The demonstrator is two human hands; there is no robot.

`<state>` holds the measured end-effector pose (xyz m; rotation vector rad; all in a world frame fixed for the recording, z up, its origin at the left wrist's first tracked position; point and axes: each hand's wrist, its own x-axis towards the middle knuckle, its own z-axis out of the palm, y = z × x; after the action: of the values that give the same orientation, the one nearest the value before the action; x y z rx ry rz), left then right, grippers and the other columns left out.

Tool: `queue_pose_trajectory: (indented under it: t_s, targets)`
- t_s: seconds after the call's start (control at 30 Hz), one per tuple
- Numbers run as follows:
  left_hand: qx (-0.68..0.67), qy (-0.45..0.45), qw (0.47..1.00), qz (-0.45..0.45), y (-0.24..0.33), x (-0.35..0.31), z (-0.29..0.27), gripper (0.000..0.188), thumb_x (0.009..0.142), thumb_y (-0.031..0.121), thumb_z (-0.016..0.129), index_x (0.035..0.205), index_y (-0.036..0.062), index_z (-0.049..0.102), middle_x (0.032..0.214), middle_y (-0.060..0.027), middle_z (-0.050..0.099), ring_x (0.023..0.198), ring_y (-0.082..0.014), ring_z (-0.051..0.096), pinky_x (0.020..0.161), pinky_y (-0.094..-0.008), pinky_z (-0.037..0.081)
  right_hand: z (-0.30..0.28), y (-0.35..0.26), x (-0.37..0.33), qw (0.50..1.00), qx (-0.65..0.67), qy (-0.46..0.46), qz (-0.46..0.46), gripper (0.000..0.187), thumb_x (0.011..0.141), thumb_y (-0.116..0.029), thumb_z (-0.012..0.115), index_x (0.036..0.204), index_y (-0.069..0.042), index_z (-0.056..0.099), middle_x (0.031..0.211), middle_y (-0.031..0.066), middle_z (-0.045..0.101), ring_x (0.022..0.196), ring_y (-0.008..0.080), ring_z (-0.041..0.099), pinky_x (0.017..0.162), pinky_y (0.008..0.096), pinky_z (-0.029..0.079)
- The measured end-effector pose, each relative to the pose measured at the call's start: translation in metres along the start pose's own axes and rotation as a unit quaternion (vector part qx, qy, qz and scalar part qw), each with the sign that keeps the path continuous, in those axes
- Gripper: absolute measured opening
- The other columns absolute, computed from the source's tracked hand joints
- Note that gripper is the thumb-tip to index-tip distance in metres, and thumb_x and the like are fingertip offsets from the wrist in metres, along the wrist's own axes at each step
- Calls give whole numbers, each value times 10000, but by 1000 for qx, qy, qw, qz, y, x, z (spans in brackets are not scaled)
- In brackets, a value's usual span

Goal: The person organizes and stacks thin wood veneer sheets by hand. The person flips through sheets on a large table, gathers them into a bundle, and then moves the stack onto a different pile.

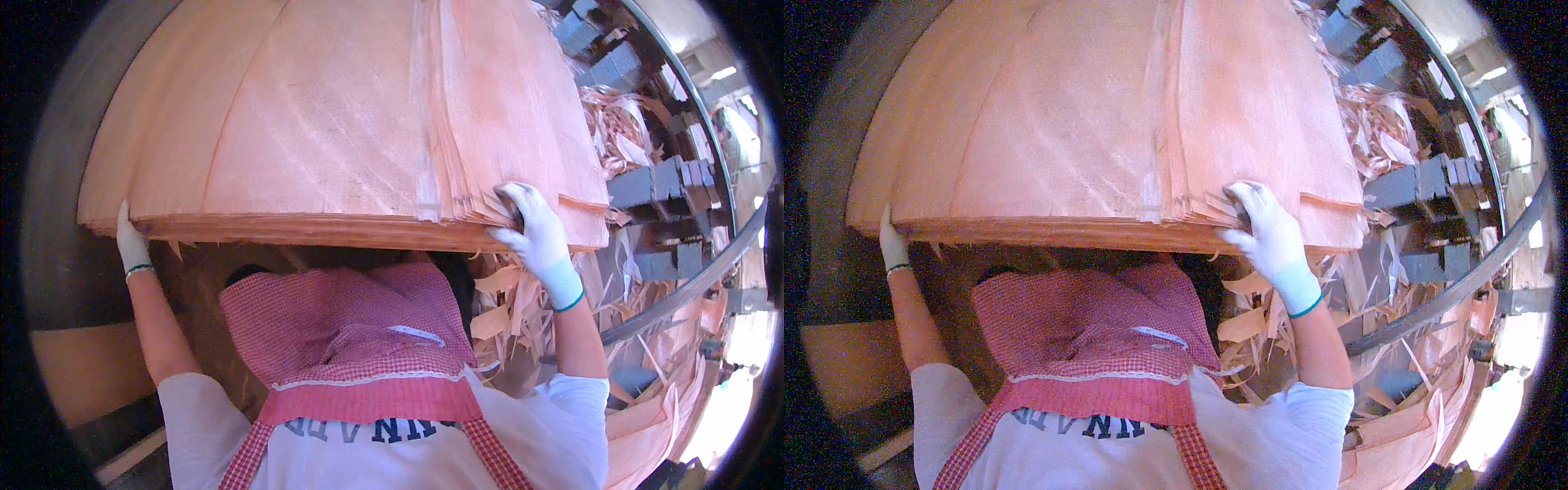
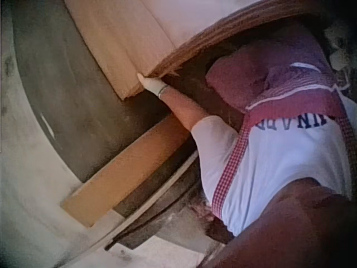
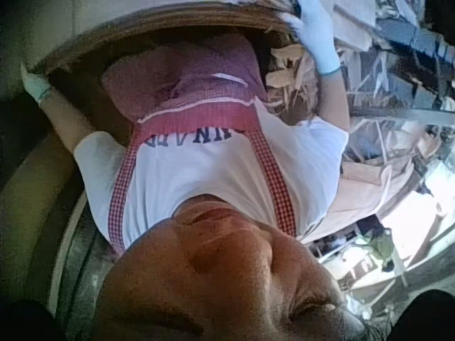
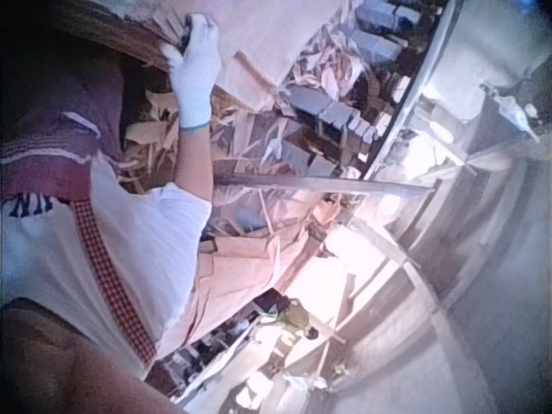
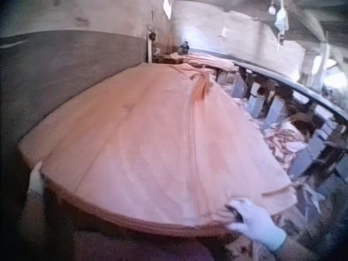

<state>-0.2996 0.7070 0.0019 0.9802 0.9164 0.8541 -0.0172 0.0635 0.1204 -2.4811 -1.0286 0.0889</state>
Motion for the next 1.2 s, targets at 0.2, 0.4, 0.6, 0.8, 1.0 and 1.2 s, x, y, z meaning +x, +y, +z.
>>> queue_pose_trajectory:
  t_s: [0.2,0.4,0.6,0.8,1.0,1.2]
  targets:
    - [23,-7,999,44,-5,5,-5,495,870,288,613,1257,5,493,1231,-101,530,1132,-219,507,949,-366,419,1,23,-1,993,106,39,39,474,699,-140,716,1131,-25,557,1064,156,598,973,303,596,870,352,469]
    - [-52,-32,996,68,-2,3,-6,556,873,260,608,1309,-32,425,1297,-115,494,1171,-233,489,999,-350,391,15,27,-12,994,29,95,55,419,739,-99,663,1137,-31,554,1076,177,609,979,329,611,843,375,490]
    - [-75,-45,992,93,-3,-7,12,564,877,264,605,1322,-26,418,1323,-118,480,1191,-241,478,1011,-364,379,-9,0,-20,994,32,100,-10,438,727,-144,702,1135,-55,570,1078,158,605,955,311,610,851,367,491]
    - [-58,-42,997,15,-3,17,-17,555,867,283,621,1296,-24,448,1314,-112,488,1205,-233,460,1019,-369,365,-27,84,-28,925,168,219,262,281,887,-198,605,1052,30,600,943,95,664,877,153,597,800,293,479]
    - [-41,9,999,10,-8,8,-10,546,878,302,609,1292,-16,452,1286,-115,507,1196,-250,463,1028,-394,357,5,68,-42,817,423,120,374,246,834,-359,671,816,-193,490,643,-89,410,466,22,358,411,179,254]
    - [90,-64,984,138,-24,-20,14,480,921,318,531,1269,-10,488,1257,-109,533,1151,-241,499,995,-401,381,47,103,-52,786,463,208,354,202,818,-278,691,921,-167,556,656,-91,445,448,4,342,400,167,262]
